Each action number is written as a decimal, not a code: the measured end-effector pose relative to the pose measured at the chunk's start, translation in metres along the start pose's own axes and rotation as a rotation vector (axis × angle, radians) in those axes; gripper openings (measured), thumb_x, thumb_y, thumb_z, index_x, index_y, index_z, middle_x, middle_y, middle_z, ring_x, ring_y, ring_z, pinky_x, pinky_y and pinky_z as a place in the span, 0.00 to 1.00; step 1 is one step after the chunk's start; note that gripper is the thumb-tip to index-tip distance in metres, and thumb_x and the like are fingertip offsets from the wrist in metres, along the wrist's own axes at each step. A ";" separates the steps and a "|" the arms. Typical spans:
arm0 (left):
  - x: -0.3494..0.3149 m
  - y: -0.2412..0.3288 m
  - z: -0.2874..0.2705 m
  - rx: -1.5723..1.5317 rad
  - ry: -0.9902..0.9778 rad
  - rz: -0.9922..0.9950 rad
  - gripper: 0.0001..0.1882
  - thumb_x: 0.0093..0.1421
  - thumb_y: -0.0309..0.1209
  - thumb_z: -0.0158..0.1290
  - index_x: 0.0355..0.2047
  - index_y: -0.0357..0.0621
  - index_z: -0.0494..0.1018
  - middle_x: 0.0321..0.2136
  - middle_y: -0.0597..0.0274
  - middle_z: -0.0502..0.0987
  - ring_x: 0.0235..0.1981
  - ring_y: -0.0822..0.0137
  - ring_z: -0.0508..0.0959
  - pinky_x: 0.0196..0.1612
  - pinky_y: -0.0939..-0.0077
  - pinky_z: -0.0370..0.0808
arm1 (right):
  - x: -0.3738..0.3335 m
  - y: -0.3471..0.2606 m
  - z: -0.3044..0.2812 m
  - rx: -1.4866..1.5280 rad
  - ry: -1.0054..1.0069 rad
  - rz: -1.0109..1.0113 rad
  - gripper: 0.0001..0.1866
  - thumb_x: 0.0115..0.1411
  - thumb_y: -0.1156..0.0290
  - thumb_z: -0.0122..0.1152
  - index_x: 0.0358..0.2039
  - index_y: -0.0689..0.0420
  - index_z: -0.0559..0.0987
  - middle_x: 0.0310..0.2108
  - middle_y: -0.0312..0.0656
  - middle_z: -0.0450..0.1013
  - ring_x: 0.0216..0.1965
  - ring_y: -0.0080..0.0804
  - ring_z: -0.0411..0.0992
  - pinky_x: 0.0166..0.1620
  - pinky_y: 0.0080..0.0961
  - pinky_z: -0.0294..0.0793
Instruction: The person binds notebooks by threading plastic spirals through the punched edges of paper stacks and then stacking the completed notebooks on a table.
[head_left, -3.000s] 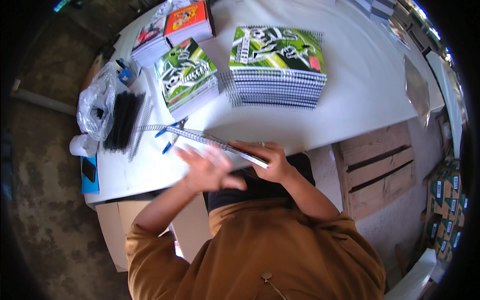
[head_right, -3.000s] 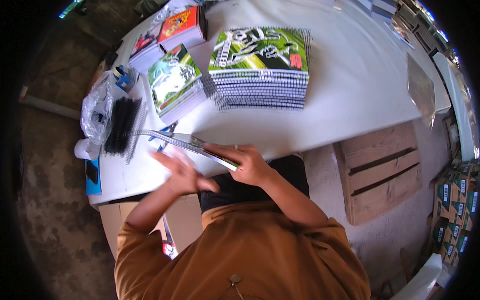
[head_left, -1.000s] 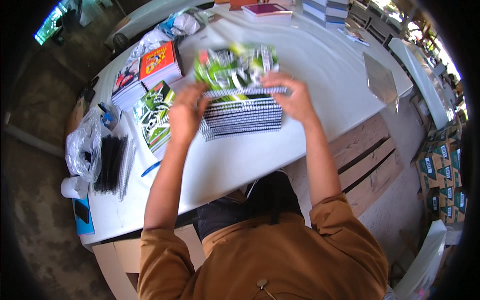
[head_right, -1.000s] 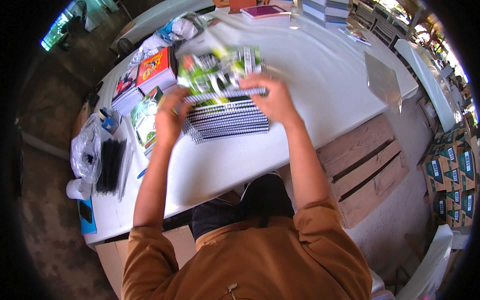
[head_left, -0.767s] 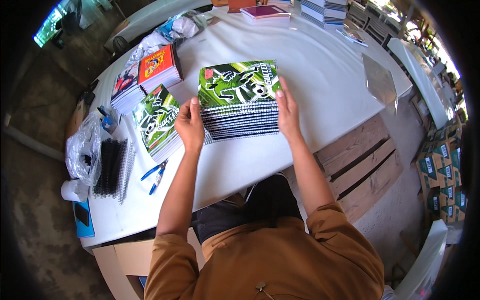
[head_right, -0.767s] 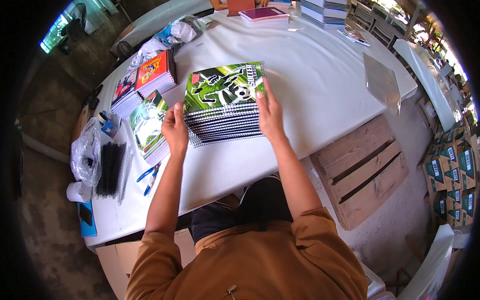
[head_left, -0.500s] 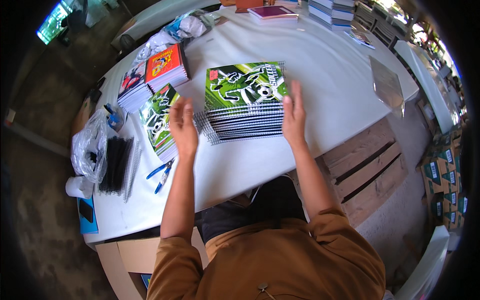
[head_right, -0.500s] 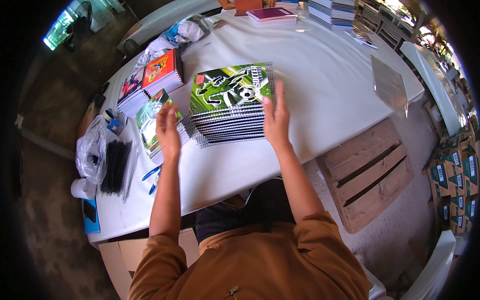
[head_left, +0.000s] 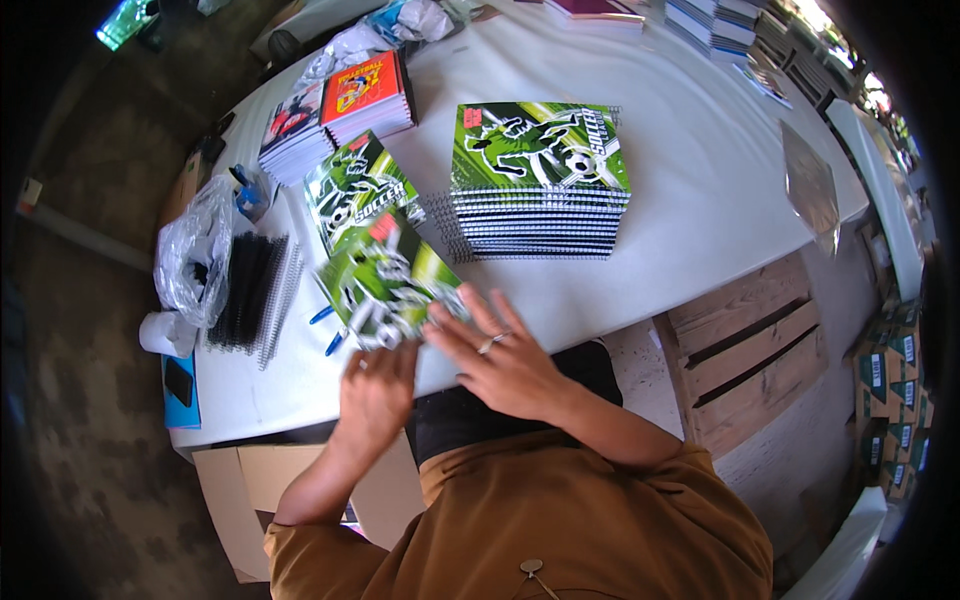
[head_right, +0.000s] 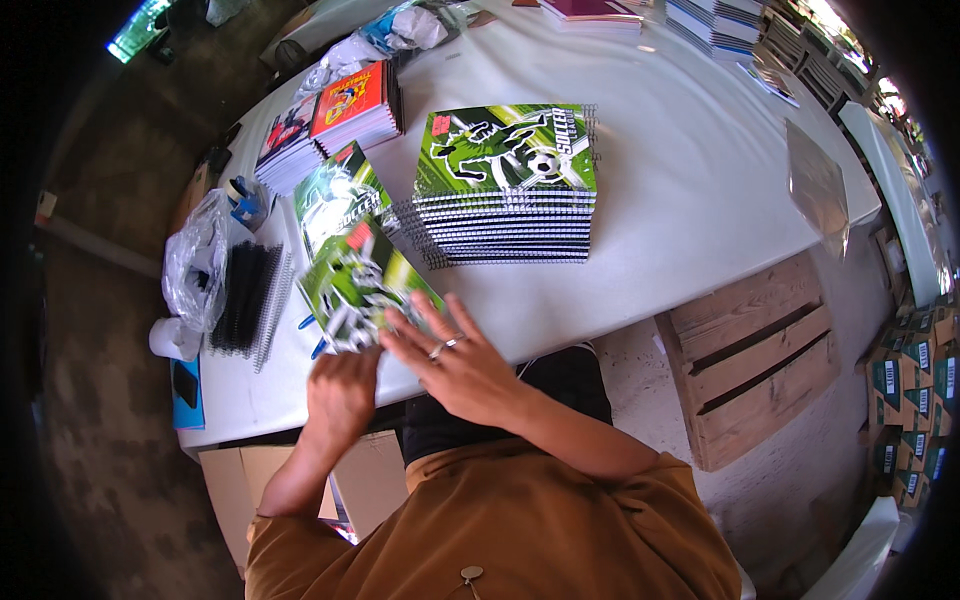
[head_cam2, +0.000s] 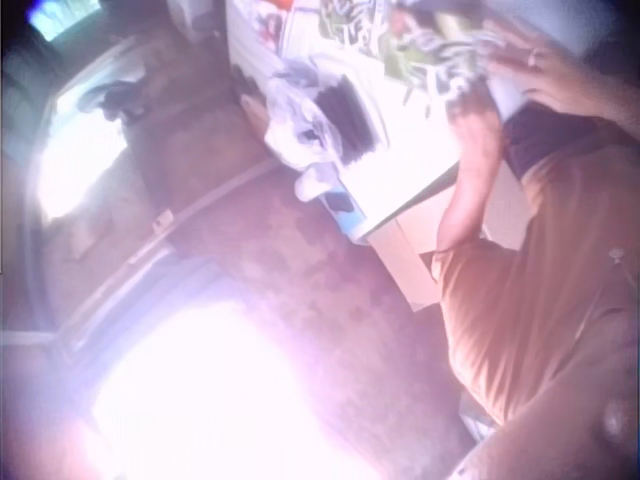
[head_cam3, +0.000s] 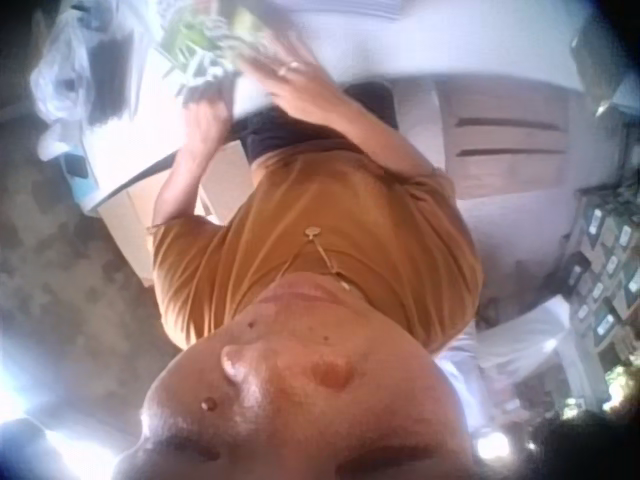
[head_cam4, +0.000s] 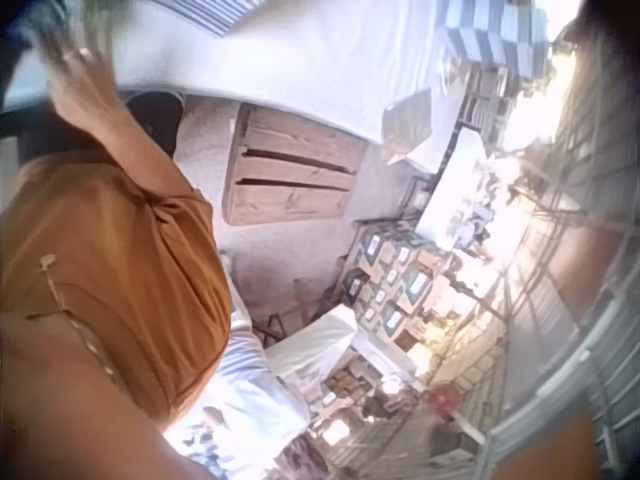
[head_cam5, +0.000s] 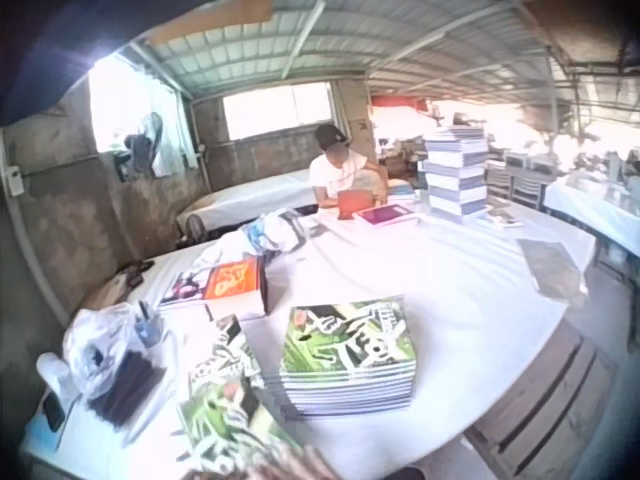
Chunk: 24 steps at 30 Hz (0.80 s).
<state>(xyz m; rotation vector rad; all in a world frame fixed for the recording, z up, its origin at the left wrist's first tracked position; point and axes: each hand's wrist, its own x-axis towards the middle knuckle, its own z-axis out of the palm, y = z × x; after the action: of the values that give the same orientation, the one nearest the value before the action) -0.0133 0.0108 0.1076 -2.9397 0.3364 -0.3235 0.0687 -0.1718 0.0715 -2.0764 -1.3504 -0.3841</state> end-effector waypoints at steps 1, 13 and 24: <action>-0.005 0.011 -0.013 -0.044 -0.048 0.088 0.14 0.47 0.27 0.50 0.36 0.42 0.74 0.23 0.66 0.75 0.24 0.69 0.75 0.30 0.74 0.71 | -0.002 -0.003 0.016 -0.073 -0.081 -0.064 0.33 0.50 0.69 0.57 0.58 0.53 0.62 0.58 0.41 0.61 0.63 0.45 0.52 0.61 0.50 0.50; 0.008 -0.018 0.090 -1.552 0.301 -0.708 0.20 0.45 0.13 0.44 0.42 0.36 0.66 0.39 0.59 0.71 0.47 0.65 0.70 0.52 0.75 0.63 | -0.036 0.068 0.039 1.103 0.092 0.546 0.09 0.51 0.77 0.64 0.34 0.63 0.77 0.30 0.35 0.76 0.33 0.19 0.71 0.39 0.20 0.71; -0.002 -0.015 0.127 -1.242 0.341 -0.613 0.19 0.49 0.13 0.45 0.43 0.36 0.67 0.39 0.53 0.74 0.41 0.63 0.74 0.49 0.74 0.67 | -0.012 0.075 0.005 1.033 0.035 0.497 0.13 0.53 0.74 0.62 0.40 0.63 0.77 0.33 0.38 0.76 0.34 0.19 0.70 0.39 0.19 0.70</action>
<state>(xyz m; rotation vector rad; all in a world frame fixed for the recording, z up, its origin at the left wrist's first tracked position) 0.0175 0.0426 -0.0120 -4.1366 -0.6006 -0.9995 0.1308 -0.1981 0.0355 -1.4013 -0.6953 0.4210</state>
